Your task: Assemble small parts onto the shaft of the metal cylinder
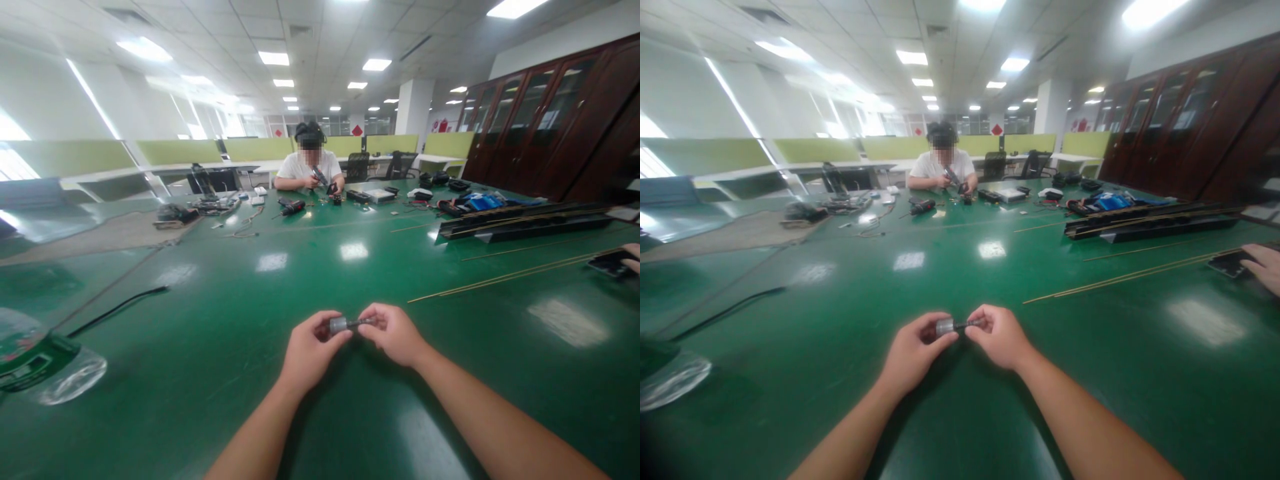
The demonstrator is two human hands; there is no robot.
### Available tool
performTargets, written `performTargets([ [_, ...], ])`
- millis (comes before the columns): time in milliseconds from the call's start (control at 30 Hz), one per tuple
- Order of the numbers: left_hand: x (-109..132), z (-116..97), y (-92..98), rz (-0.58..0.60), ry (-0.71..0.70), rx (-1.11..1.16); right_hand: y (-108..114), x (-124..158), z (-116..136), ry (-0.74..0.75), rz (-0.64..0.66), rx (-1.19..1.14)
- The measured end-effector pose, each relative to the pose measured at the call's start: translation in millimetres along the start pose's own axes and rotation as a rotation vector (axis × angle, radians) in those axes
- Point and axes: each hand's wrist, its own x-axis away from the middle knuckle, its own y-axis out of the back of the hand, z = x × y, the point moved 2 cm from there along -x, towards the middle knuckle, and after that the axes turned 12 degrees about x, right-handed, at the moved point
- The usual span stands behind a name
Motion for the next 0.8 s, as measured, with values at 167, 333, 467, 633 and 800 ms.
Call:
performTargets([
  [167,0,-2,0.3,-0.011,0.011,0.046,0,-1,0,-0.018,-0.012,-0.052],
  [333,0,-5,0.7,-0.022,0.008,0.094,2,-1,1,0.003,-0.033,-0.023],
  [467,-1,-2,1.8,-0.054,0.017,0.155,5,-2,0,-0.004,-0.057,-0.071],
  [633,-4,3,7.5,-0.202,-0.010,0.245,4,-4,-3,-0.034,-0.044,-0.161],
  [800,-6,4,14.0,-0.265,0.010,0.415,2,-6,-6,-0.033,-0.015,-0.107],
])
